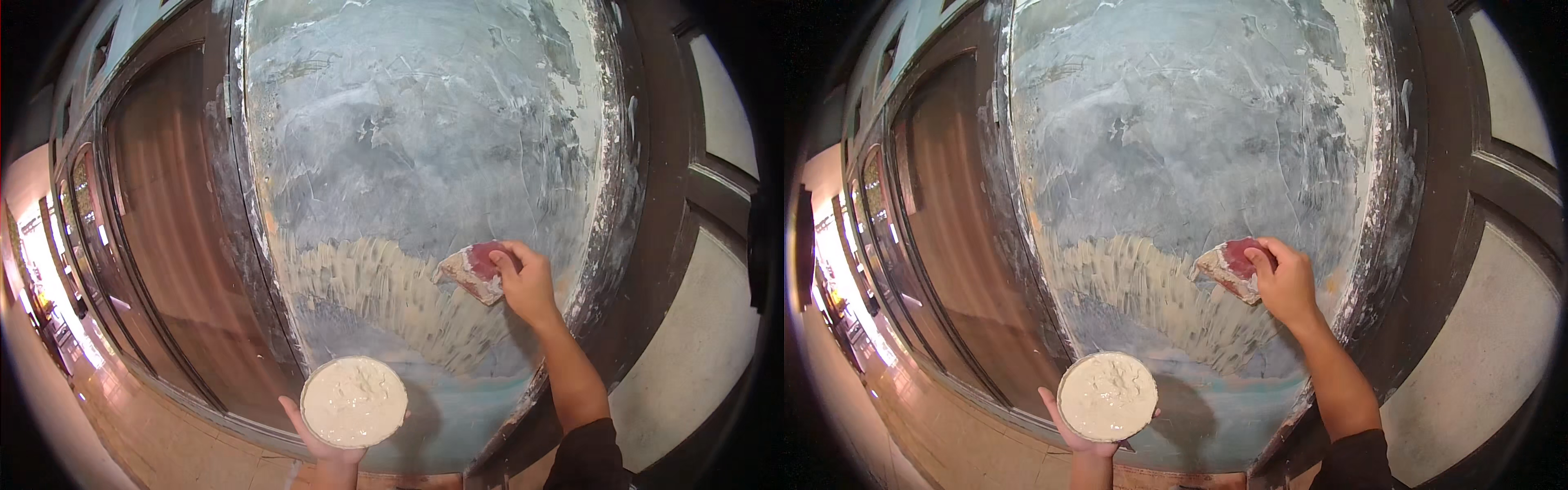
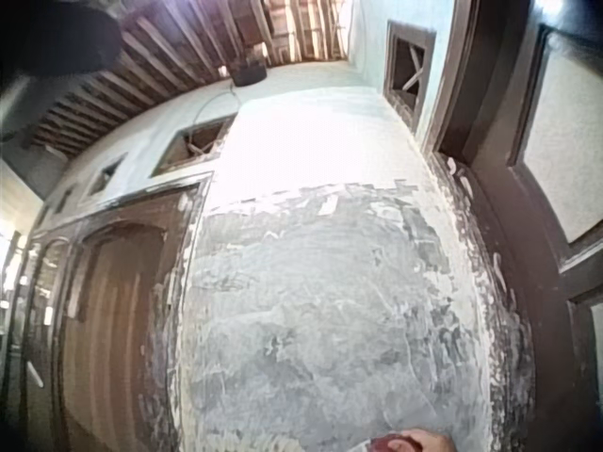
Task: The person applies wall putty to a wall surface with a putty knife, spreading the filler from a container onto the wall.
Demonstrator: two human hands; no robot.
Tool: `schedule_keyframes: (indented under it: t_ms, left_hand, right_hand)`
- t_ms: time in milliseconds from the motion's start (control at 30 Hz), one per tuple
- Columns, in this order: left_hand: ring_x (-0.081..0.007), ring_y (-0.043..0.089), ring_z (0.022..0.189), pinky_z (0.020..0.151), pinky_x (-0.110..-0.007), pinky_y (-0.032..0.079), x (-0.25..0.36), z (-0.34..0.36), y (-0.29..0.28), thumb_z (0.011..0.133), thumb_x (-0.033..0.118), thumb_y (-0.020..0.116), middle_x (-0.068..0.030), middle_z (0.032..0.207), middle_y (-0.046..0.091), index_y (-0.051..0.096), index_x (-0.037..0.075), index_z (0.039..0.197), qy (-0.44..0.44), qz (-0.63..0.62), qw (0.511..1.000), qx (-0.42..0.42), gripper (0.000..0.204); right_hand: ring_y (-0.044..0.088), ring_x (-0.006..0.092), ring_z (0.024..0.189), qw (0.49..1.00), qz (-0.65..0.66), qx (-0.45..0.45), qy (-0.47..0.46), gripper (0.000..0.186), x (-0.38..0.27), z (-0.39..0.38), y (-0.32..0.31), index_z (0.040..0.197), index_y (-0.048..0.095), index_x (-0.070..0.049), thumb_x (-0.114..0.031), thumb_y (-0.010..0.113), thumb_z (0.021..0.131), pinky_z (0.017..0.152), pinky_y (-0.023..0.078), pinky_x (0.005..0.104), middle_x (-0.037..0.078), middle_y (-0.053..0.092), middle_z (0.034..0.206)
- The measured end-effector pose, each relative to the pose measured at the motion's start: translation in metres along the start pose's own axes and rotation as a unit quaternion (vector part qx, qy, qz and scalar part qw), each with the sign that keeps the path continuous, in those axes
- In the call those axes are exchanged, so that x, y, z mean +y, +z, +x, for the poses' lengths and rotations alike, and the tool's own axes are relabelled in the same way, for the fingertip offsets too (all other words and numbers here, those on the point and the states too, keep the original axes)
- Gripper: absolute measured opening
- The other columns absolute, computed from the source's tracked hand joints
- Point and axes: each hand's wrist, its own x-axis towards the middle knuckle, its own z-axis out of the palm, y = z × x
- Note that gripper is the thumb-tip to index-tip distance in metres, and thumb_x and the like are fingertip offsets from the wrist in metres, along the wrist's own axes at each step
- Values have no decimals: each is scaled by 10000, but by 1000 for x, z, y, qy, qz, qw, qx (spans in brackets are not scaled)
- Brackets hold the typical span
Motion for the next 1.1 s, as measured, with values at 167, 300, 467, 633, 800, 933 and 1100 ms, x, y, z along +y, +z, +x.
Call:
schedule_keyframes:
  t_ms: [167, 300, 467, 633, 800, 933, 1100]
  left_hand:
    - [-561, 462, 1377, 920, -919, 360, -1, -2, -3, 916, 917, 233, -199, 1628, 403, 421, 164, 1592, 9, 4, 1000, 11, 1029]
    - [-557, 463, 1377, 932, -914, 364, 0, -2, 2, 914, 917, 236, -195, 1630, 399, 416, 167, 1593, 1, -66, 996, 56, 1027]
    - [-555, 454, 1388, 943, -919, 349, -1, -7, -4, 909, 920, 248, -181, 1647, 378, 399, 173, 1602, 28, 8, 998, 53, 1030]
    - [-549, 449, 1398, 958, -924, 331, 0, -8, -5, 904, 926, 248, -180, 1648, 378, 403, 174, 1599, 12, 13, 1000, 22, 1036]
    - [-556, 456, 1388, 961, -923, 333, 1, -12, 0, 893, 934, 263, -190, 1638, 388, 403, 164, 1597, -3, -63, 998, 26, 1053]
    - [-582, 453, 1375, 954, -920, 343, -1, -15, 0, 896, 931, 250, -202, 1633, 392, 409, 176, 1591, 18, -24, 997, 65, 1039]
    - [-580, 446, 1381, 954, -921, 343, -2, -16, 1, 887, 943, 209, -207, 1638, 383, 415, 183, 1587, 17, 23, 998, 57, 1054]
  right_hand:
    - [733, 262, 745, 999, 31, -30, 25, 207, -3, -13, 2, 1071, 728, 33, -146, 743, 968, 700, 546, 349, 194, 757, 876]
    - [747, 283, 755, 995, -84, -38, -31, 203, -5, -9, 5, 1064, 734, 21, -163, 736, 977, 702, 554, 368, 187, 765, 873]
    - [702, 191, 711, 999, 20, -7, 37, 194, -8, -3, 0, 1063, 733, 29, -143, 741, 973, 681, 536, 326, 164, 752, 831]
    - [721, 207, 742, 998, -55, -37, -2, 209, 1, -19, 9, 1060, 738, 31, -155, 748, 967, 696, 541, 336, 179, 761, 859]
    - [697, 183, 725, 998, 35, 35, 29, 215, -7, 5, -3, 1064, 729, 41, -159, 738, 984, 693, 535, 332, 166, 764, 852]
    - [691, 192, 717, 996, 61, -6, 60, 208, -5, -18, -2, 1048, 726, 37, -160, 739, 981, 690, 528, 334, 163, 753, 830]
    - [713, 259, 712, 996, -71, -52, -12, 214, -3, -23, 7, 1056, 736, 14, -172, 750, 952, 680, 533, 344, 196, 734, 832]
